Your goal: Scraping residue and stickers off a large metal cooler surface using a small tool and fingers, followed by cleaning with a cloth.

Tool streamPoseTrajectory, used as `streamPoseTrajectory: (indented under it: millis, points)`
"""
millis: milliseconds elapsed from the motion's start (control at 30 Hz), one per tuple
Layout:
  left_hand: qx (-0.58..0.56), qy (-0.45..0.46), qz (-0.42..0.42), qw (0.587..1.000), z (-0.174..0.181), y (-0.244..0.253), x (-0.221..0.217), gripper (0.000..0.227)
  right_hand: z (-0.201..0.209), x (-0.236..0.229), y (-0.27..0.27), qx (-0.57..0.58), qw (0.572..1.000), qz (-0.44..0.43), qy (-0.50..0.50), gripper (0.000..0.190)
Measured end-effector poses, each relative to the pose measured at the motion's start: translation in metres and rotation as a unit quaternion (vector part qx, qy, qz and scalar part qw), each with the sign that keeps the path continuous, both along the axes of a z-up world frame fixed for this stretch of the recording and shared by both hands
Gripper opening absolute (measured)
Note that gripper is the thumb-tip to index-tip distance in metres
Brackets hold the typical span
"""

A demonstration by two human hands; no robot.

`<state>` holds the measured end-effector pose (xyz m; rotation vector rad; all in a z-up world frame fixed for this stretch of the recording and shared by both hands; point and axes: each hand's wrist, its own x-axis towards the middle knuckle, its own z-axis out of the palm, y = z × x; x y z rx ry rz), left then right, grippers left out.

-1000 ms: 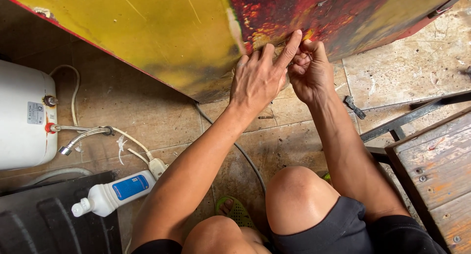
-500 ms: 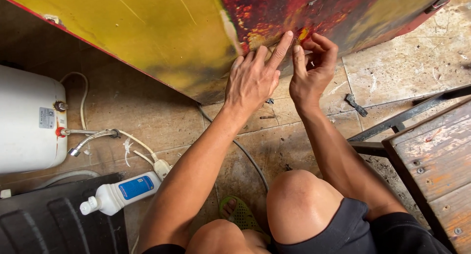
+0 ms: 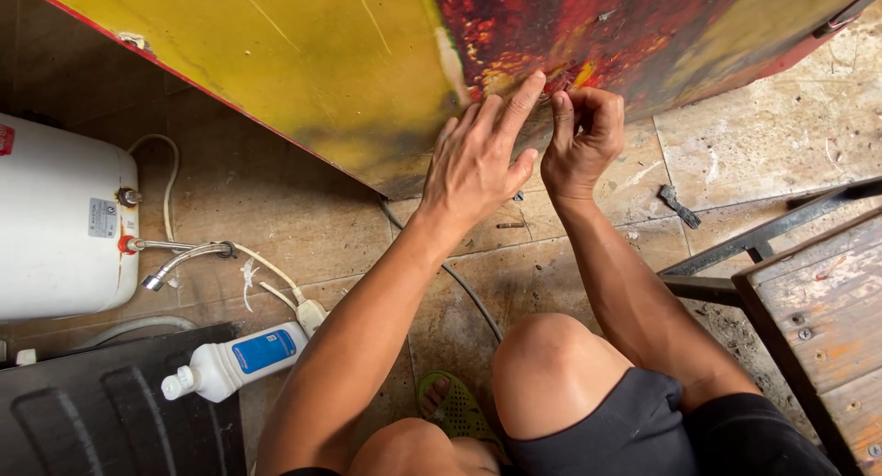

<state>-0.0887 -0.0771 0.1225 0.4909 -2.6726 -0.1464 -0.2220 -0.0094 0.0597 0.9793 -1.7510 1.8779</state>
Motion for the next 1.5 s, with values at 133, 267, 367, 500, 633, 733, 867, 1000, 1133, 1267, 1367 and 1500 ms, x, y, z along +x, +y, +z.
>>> streamPoseTrajectory:
  millis: [133, 267, 367, 500, 633, 733, 867, 1000, 1133, 1267, 1367, 1500]
  points:
    - [0.02, 0.003, 0.001, 1.0, 0.008, -0.002, 0.0, 0.089, 0.007, 0.003, 0.0, 0.023, 1.0, -0.01, -0.007, 0.015]
    - [0.041, 0.009, -0.003, 0.999, 0.005, -0.004, 0.004, 0.086, 0.012, 0.008, 0.009, -0.006, 0.992, 0.074, -0.101, 0.024]
    - [0.048, 0.023, -0.004, 0.999, -0.001, -0.004, 0.008, 0.083, 0.015, 0.004, 0.012, -0.007, 0.993, 0.086, -0.084, 0.028]
    - [0.076, 0.03, -0.007, 0.997, 0.0, -0.006, 0.016, 0.079, 0.011, -0.008, 0.009, 0.012, 1.0, 0.002, -0.011, 0.007]
    - [0.121, 0.036, -0.005, 0.992, 0.014, 0.002, 0.017, 0.071, 0.019, -0.007, 0.015, 0.061, 0.998, 0.018, 0.009, 0.013]
    - [0.198, 0.076, -0.003, 0.977, 0.012, 0.007, 0.012, 0.037, 0.012, -0.013, 0.02, 0.084, 0.99, 0.082, -0.079, 0.013]
    - [0.406, 0.165, 0.021, 0.899, -0.031, 0.007, -0.002, 0.027, 0.019, -0.012, 0.029, 0.078, 0.966, 0.189, -0.155, 0.016]
    - [0.627, 0.195, 0.084, 0.75, -0.03, 0.026, -0.01, 0.039, 0.029, -0.013, 0.038, 0.087, 0.928, 0.285, -0.223, 0.013]
    - [0.683, 0.235, 0.065, 0.688, -0.034, 0.027, -0.039, 0.05, 0.035, -0.013, 0.04, 0.114, 0.931, 0.296, -0.179, 0.013]
    - [0.743, 0.283, 0.107, 0.598, -0.039, 0.028, -0.053, 0.047, 0.018, -0.01, 0.046, 0.154, 0.921, 0.336, -0.119, 0.015]
    - [0.735, 0.297, 0.155, 0.589, -0.028, 0.039, -0.047, 0.048, 0.014, -0.008, 0.056, 0.191, 0.91, 0.348, -0.121, 0.015]
    - [0.599, 0.286, 0.227, 0.712, 0.003, 0.058, -0.015, 0.063, 0.012, -0.004, 0.06, 0.229, 0.902, 0.343, -0.127, 0.011]
